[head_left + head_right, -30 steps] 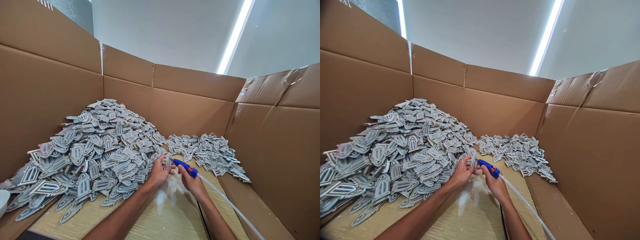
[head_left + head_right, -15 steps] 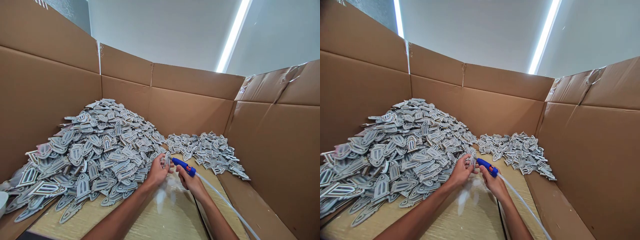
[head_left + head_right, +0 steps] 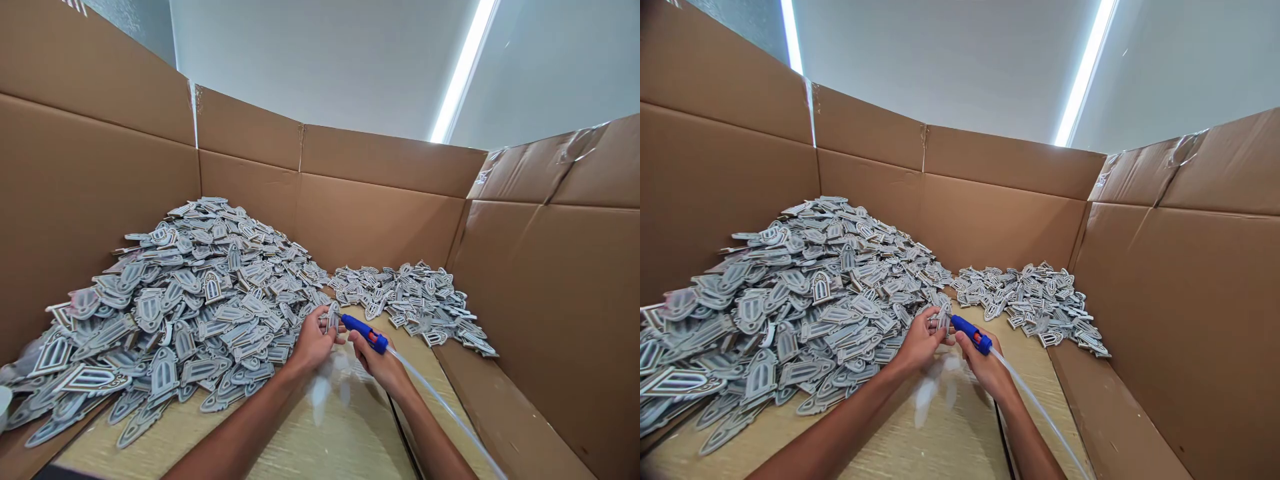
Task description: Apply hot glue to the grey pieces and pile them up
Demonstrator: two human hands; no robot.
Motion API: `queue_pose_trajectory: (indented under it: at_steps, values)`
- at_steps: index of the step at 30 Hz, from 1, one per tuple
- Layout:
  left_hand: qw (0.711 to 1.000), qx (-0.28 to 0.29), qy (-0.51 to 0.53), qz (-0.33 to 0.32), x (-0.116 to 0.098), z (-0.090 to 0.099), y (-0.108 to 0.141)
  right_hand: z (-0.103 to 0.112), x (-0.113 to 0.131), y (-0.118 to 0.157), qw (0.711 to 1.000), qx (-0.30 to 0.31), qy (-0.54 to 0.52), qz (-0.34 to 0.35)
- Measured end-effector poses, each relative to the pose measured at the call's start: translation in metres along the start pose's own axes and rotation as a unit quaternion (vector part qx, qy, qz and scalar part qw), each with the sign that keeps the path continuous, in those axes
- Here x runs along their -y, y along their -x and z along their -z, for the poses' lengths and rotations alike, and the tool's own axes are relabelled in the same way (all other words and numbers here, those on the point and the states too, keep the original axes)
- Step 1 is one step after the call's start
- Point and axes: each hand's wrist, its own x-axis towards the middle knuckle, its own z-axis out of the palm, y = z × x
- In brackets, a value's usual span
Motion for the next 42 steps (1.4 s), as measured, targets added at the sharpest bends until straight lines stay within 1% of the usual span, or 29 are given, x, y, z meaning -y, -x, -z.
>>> queue_pose_trajectory:
  at_steps: [5,9,13,18,21,24,27,29,30,32,34,36,38,40,42]
  values:
    - [1.0,0.009,0.009,-0.009,0.002,0.001,-0.002,0.0,0.0,0.002,1.0,-0.008,-0.015,0.013]
    - [1.0,-0.002,0.027,0.011,0.005,0.002,-0.004,-0.002,0.006,0.004,0.999,-0.031,-0.027,0.017]
    - [0.999,-0.006,0.041,0.031,0.005,0.002,-0.008,-0.001,0.012,0.004,0.997,-0.054,-0.05,0.004]
    - [0.999,-0.022,0.018,0.035,0.003,0.003,-0.007,0.002,0.015,0.004,0.994,-0.07,-0.078,-0.007]
    - [0.999,-0.023,0.005,0.026,0.002,0.003,-0.006,0.004,0.014,0.002,0.987,-0.127,-0.101,0.004]
    - [1.0,-0.015,-0.006,0.012,0.003,0.003,-0.005,0.009,0.008,-0.001,0.967,-0.229,-0.111,0.011]
    - [0.999,-0.012,-0.05,-0.004,0.003,0.005,-0.004,0.017,0.001,-0.007,0.937,-0.331,-0.112,-0.007]
    - [0.995,-0.007,-0.098,-0.028,0.002,0.006,-0.004,0.023,-0.001,-0.01,0.92,-0.372,-0.126,-0.006]
    - [0.992,-0.006,-0.122,-0.042,0.001,0.008,-0.004,0.025,-0.001,-0.011,0.916,-0.376,-0.138,0.0]
    - [0.985,-0.014,-0.156,-0.066,0.0,0.01,-0.005,0.028,0.004,-0.011,0.918,-0.361,-0.161,0.01]
    - [0.981,-0.031,-0.174,-0.084,0.0,0.012,-0.007,0.028,0.01,-0.009,0.931,-0.32,-0.173,0.021]
    - [0.978,-0.049,-0.181,-0.096,0.0,0.014,-0.009,0.026,0.015,-0.006,0.953,-0.248,-0.17,0.029]
    - [0.979,-0.055,-0.17,-0.1,0.001,0.015,-0.011,0.023,0.017,-0.003,0.976,-0.154,-0.154,0.025]
    - [0.984,-0.044,-0.145,-0.094,0.003,0.014,-0.011,0.02,0.015,-0.001,0.989,-0.074,-0.127,0.011]
    - [0.988,-0.018,-0.126,-0.089,0.004,0.013,-0.01,0.018,0.011,0.0,0.995,-0.026,-0.095,0.002]
